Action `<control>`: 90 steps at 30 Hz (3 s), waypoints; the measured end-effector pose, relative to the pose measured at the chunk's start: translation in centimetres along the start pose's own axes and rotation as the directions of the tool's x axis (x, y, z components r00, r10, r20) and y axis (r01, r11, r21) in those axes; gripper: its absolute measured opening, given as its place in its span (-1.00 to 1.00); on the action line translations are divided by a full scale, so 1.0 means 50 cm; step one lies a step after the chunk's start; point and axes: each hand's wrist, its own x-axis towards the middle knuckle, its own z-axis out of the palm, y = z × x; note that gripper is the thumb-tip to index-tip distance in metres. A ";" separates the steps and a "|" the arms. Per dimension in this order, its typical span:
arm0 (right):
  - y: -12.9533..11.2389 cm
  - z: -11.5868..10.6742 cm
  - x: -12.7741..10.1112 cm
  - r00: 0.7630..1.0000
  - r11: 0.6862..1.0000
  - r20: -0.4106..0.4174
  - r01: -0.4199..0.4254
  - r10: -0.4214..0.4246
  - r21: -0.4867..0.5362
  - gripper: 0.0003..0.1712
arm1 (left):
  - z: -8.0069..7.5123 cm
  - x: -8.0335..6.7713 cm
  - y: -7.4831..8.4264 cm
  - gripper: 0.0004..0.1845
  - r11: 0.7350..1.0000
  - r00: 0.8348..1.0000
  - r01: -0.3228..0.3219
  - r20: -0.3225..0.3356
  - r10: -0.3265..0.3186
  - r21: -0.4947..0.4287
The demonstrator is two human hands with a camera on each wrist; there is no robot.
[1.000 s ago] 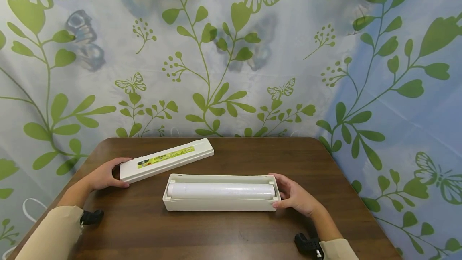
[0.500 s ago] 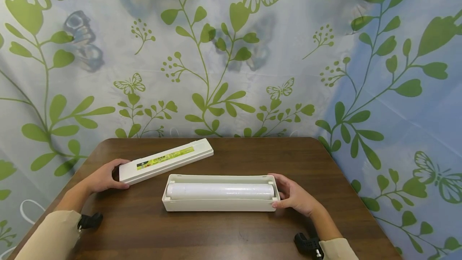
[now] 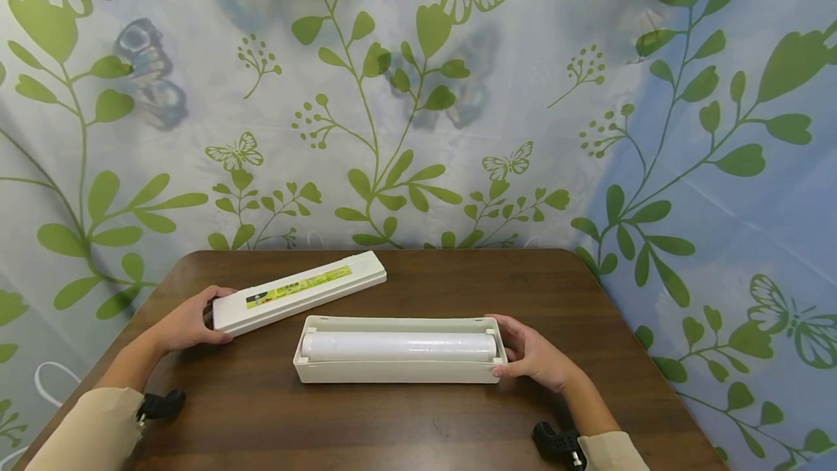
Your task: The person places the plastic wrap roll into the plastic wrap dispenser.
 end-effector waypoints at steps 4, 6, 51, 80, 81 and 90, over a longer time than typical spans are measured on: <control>0.000 0.000 0.000 1.000 1.000 0.006 0.009 -0.009 0.007 0.01 | -0.001 -0.003 0.005 -0.08 1.000 1.000 -0.002 -0.004 0.002 0.002; 0.000 0.000 0.000 1.000 1.000 0.008 0.011 -0.011 0.011 0.01 | -0.001 -0.004 0.007 -0.09 1.000 1.000 -0.004 -0.008 0.004 0.001; -0.002 -0.001 -0.001 1.000 1.000 0.004 0.011 -0.011 -0.015 0.02 | 0.036 -0.043 0.060 -0.12 0.978 0.932 -0.174 -0.340 0.126 -0.114; -0.029 -0.008 0.007 0.998 0.998 -0.060 -0.004 0.000 -0.069 0.05 | 0.066 -0.031 0.142 -0.15 0.811 0.893 -0.386 -0.399 0.209 -0.440; -0.032 -0.009 0.009 0.998 0.996 -0.068 0.004 -0.009 -0.084 0.02 | 0.067 -0.030 0.144 -0.15 0.805 0.892 -0.391 -0.400 0.211 -0.446; -0.079 -0.012 0.043 0.992 0.990 -0.108 0.053 -0.067 -0.129 -0.02 | 0.077 -0.026 0.164 -0.17 0.762 0.890 -0.419 -0.388 0.239 -0.494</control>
